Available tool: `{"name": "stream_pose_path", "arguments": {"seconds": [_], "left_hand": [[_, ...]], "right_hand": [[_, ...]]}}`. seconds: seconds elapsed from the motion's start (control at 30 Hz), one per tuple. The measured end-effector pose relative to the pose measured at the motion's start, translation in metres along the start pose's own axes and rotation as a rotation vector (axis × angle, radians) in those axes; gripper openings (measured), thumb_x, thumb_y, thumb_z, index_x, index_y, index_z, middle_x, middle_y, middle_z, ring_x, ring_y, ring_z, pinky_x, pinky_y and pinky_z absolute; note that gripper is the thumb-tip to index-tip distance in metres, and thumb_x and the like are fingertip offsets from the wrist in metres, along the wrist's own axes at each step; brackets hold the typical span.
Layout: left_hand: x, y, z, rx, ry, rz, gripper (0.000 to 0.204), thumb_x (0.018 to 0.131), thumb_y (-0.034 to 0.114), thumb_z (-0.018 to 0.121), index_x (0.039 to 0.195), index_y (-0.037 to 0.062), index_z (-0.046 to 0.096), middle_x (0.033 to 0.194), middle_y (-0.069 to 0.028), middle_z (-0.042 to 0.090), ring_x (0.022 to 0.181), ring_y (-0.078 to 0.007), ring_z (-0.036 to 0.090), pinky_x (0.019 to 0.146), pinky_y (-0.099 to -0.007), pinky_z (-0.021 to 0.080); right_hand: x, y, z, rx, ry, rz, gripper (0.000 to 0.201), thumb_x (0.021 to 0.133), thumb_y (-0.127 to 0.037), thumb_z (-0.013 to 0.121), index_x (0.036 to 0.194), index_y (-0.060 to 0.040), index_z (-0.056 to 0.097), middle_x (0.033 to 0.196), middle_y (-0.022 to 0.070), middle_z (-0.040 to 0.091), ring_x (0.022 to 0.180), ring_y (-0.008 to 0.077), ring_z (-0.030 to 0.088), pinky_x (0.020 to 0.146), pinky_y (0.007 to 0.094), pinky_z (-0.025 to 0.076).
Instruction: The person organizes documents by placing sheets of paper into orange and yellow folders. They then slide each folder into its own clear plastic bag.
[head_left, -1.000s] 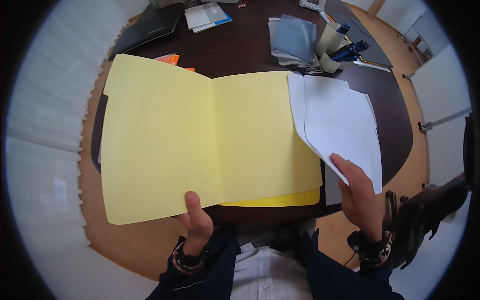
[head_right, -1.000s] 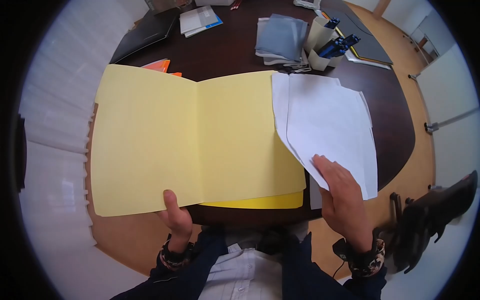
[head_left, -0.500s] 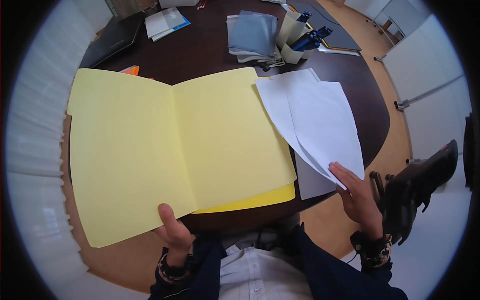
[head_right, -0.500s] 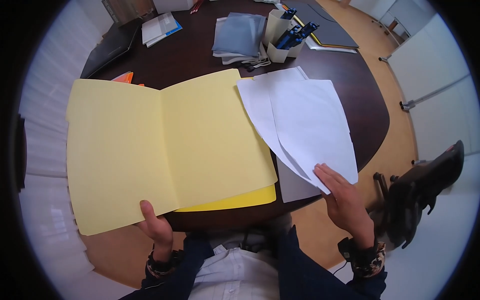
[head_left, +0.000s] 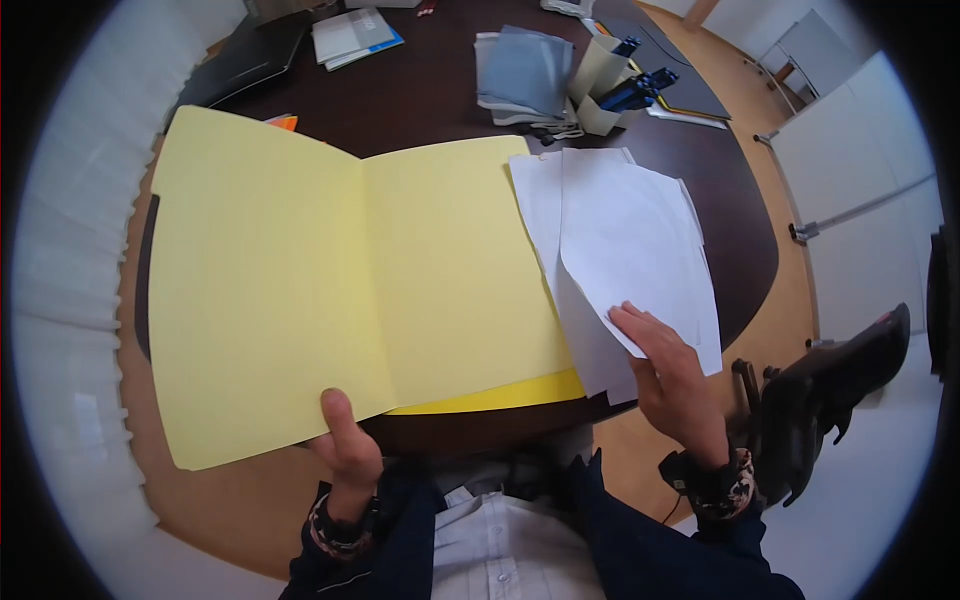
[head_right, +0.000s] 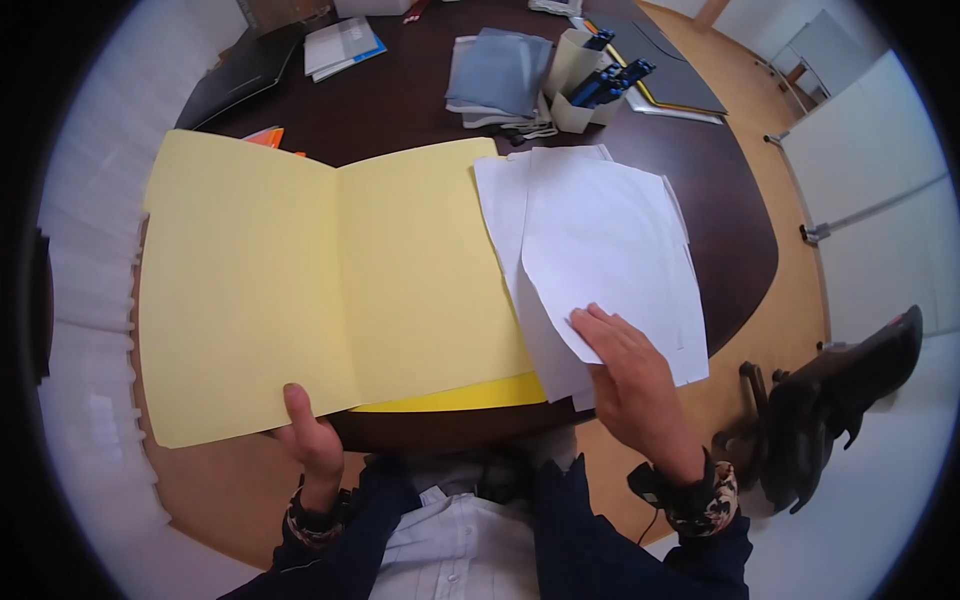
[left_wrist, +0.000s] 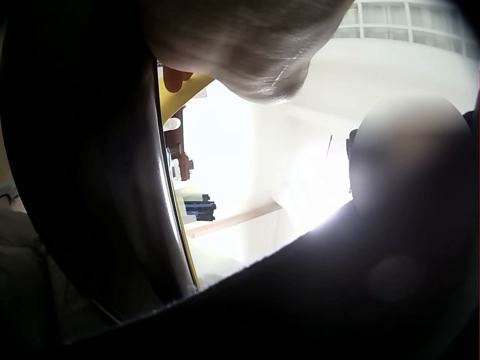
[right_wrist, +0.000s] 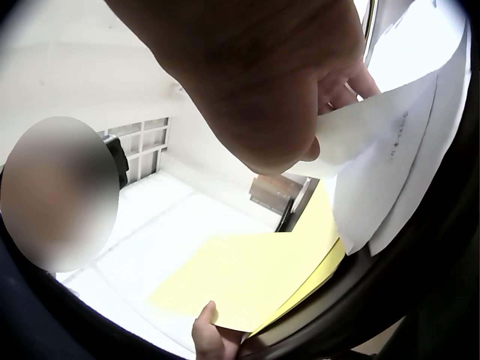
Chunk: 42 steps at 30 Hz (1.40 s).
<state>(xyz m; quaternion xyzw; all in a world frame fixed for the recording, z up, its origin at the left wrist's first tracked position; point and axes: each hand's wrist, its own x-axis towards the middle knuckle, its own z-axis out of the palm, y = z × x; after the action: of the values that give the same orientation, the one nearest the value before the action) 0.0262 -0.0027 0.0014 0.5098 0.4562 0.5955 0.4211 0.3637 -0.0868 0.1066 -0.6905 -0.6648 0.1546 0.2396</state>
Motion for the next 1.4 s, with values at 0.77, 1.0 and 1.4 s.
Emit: {"name": "stream_pose_path", "arguments": {"seconds": [0.77, 1.0, 1.4], "left_hand": [[0.006, 0.026, 0.012, 0.275, -0.218, 0.081, 0.036, 0.103, 0.011, 0.051, 0.134, -0.008, 0.055, 0.128, -0.0156, 0.062, 0.115, -0.0249, 0.061, 0.101, -0.0375, 0.047], [0.008, 0.031, 0.02, 0.404, -0.215, 0.094, 0.026, 0.099, 0.006, 0.059, 0.121, -0.0074, 0.065, 0.112, -0.0175, 0.07, 0.1, -0.0298, 0.068, 0.091, -0.0391, 0.053], [0.008, 0.035, 0.03, 0.657, -0.254, -0.073, 0.031, 0.093, 0.011, 0.072, 0.117, -0.0067, 0.066, 0.108, -0.0196, 0.071, 0.098, -0.0335, 0.069, 0.09, -0.0424, 0.054]], "right_hand": [[0.06, -0.083, 0.106, 0.045, -0.199, -0.52, 0.053, 0.081, -0.001, 0.062, 0.134, -0.0021, 0.061, 0.144, 0.0147, 0.058, 0.143, 0.0342, 0.047, 0.123, 0.0551, 0.027], [0.062, -0.08, 0.114, 0.059, -0.197, -0.513, 0.058, 0.083, -0.005, 0.067, 0.14, -0.0062, 0.059, 0.148, 0.0117, 0.056, 0.147, 0.0318, 0.044, 0.124, 0.0539, 0.026], [0.067, 0.004, 0.047, -0.109, 0.06, -0.153, 0.057, 0.094, -0.027, 0.071, 0.144, -0.0049, 0.054, 0.152, 0.0176, 0.052, 0.147, 0.0349, 0.042, 0.123, 0.0533, 0.028]]}}
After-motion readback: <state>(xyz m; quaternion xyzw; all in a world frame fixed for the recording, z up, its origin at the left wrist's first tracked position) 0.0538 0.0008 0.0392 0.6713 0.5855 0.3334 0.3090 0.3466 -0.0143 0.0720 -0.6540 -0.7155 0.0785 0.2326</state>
